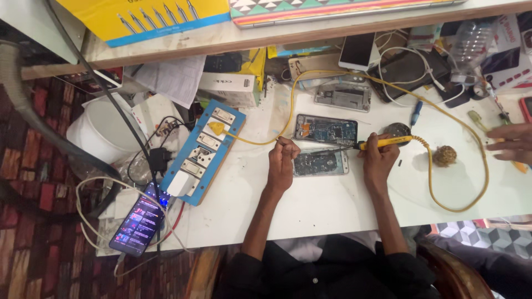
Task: The person uses a soldering iron and tweezers to work on a disassembled mobile phone circuit board. They apply heat to specific points on the board while holding it steady with tweezers.
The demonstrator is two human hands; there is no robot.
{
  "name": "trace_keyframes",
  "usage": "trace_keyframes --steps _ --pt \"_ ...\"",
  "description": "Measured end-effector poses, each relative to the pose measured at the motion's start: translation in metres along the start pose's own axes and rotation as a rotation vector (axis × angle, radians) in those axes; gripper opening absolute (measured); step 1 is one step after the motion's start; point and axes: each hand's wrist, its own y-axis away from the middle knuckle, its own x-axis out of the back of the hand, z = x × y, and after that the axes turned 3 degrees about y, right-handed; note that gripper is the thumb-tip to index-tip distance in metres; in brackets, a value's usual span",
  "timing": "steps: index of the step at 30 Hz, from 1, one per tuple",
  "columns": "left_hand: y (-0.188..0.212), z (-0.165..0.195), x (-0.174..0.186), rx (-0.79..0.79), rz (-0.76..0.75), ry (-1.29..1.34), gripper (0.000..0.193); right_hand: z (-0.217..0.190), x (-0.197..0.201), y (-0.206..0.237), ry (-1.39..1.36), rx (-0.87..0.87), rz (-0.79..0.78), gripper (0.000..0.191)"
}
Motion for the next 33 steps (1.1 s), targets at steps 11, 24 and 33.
trace_keyframes --steps 11,24,33 --pt "-0.002 0.002 -0.001 -0.004 0.018 0.050 0.041 0.005 0.000 0.005 0.028 0.059 0.083 0.022" --pt "-0.001 0.001 -0.001 0.018 0.021 0.087 0.038 0.001 0.002 0.002 -0.090 0.022 0.038 0.021" --pt "-0.002 0.003 0.000 0.004 0.006 0.042 0.037 -0.004 0.000 0.003 -0.053 0.026 0.017 0.021"
